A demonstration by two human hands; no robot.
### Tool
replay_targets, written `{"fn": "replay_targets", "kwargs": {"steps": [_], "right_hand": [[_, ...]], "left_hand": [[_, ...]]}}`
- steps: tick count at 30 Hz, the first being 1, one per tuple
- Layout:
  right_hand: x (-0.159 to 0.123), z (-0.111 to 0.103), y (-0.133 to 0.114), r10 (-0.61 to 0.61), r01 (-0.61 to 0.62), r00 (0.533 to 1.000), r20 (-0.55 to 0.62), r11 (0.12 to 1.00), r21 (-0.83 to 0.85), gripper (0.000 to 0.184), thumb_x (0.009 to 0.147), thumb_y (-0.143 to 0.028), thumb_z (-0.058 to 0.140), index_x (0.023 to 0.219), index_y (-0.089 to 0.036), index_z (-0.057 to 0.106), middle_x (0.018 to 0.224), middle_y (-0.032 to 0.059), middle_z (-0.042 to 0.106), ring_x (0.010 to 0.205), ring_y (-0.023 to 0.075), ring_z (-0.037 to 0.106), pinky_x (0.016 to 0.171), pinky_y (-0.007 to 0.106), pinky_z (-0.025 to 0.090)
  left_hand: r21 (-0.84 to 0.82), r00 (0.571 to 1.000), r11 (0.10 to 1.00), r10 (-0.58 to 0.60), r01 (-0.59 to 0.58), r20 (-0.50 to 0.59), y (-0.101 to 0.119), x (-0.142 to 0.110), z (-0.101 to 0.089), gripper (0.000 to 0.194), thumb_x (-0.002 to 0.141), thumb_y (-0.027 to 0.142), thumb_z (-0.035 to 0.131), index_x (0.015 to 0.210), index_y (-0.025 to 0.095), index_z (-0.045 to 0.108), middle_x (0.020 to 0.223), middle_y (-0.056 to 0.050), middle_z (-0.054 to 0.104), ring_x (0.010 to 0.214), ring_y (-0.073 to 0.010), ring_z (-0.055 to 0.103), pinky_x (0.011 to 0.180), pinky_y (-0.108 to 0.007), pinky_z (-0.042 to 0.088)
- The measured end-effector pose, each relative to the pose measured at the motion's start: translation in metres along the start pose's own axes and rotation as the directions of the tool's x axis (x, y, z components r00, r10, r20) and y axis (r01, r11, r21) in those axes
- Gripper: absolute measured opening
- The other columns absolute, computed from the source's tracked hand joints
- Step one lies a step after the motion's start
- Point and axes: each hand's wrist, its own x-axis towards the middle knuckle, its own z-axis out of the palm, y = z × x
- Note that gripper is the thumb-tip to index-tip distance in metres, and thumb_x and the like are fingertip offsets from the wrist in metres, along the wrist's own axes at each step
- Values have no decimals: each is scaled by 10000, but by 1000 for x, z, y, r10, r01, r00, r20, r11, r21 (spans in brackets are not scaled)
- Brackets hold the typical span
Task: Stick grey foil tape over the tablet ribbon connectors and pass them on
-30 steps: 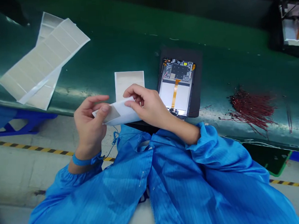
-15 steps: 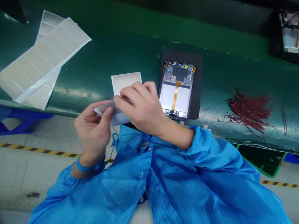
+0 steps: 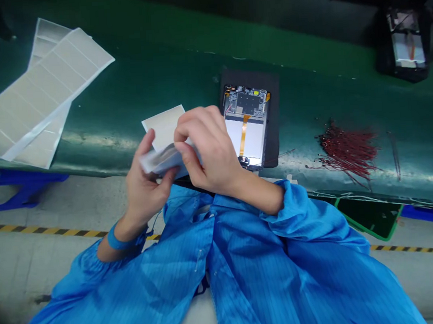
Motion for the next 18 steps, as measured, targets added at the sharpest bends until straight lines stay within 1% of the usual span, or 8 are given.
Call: {"fn": "replay_targets", "kwargs": {"steps": [3, 6, 9, 11, 12, 14, 16, 18], "right_hand": [[5, -31, -4, 145, -127, 974, -176, 986, 107, 98, 1013, -189, 527, 944, -254, 555, 1055, 74, 626, 1087, 233, 618, 968, 443, 523], [3, -61, 8, 309, -277, 932, -190, 945, 174, 118, 1008, -242, 615, 904, -237, 560, 942, 31, 595, 859, 160, 603, 777, 348, 525], [-16, -81, 28, 515, -504, 857, -30, 849, 159, 259, 975, -402, 726, 862, -234, 566, 796, -19, 589, 667, 106, 536, 612, 280, 457], [-36, -84, 38, 639, -641, 766, 67, 754, 143, 287, 945, -427, 753, 830, -225, 584, 738, -25, 606, 625, 103, 525, 560, 267, 413], [-46, -83, 42, 679, -687, 727, 104, 713, 140, 276, 933, -408, 758, 814, -218, 596, 715, -26, 611, 609, 102, 519, 547, 266, 394], [-63, -77, 44, 723, -738, 675, 148, 663, 126, 231, 921, -357, 745, 797, -204, 624, 690, -26, 618, 593, 99, 509, 545, 267, 371], [-74, -69, 43, 731, -746, 665, 152, 657, 106, 184, 921, -319, 718, 805, -195, 647, 698, -24, 635, 599, 98, 519, 563, 267, 374], [-79, -64, 41, 727, -740, 673, 136, 667, 91, 156, 926, -301, 697, 822, -193, 656, 712, -24, 651, 609, 98, 532, 588, 266, 390]], "left_hand": [[202, 934, 926, 344, -319, -100, -29, 17, -16, 493, 1037, 335, 658, 1518, 285, 563, 1398, -74, 717, 1271, -266, 709, 1056, -455, 615], [279, 791, 750, 608, -600, 67, -59, 44, -40, 321, 1012, 243, 669, 1317, 331, 720, 1324, 15, 760, 1311, -265, 684, 1155, -552, 532], [291, 703, 658, 535, -695, 469, -74, 63, -57, 451, 986, 319, 643, 1433, 375, 662, 1526, 13, 635, 1475, -365, 546, 1246, -704, 369], [209, 644, 706, 430, -677, 633, -72, 67, -61, 577, 976, 423, 581, 1552, 387, 552, 1608, 5, 554, 1476, -428, 530, 1232, -780, 327], [178, 635, 737, 403, -652, 659, -66, 66, -60, 616, 969, 458, 558, 1580, 387, 517, 1625, 4, 534, 1468, -449, 531, 1224, -805, 315], [175, 706, 799, 378, -575, 599, -48, 58, -54, 604, 970, 445, 541, 1570, 380, 528, 1621, 6, 541, 1484, -456, 509, 1220, -817, 311], [146, 802, 840, 427, -523, 418, -24, 47, -41, 549, 941, 343, 582, 1489, 336, 623, 1523, -34, 637, 1426, -435, 565, 1151, -773, 419], [73, 813, 833, 511, -549, 278, -3, 34, -20, 521, 860, 233, 649, 1378, 270, 703, 1343, -86, 743, 1247, -393, 677, 1004, -667, 547]]}}
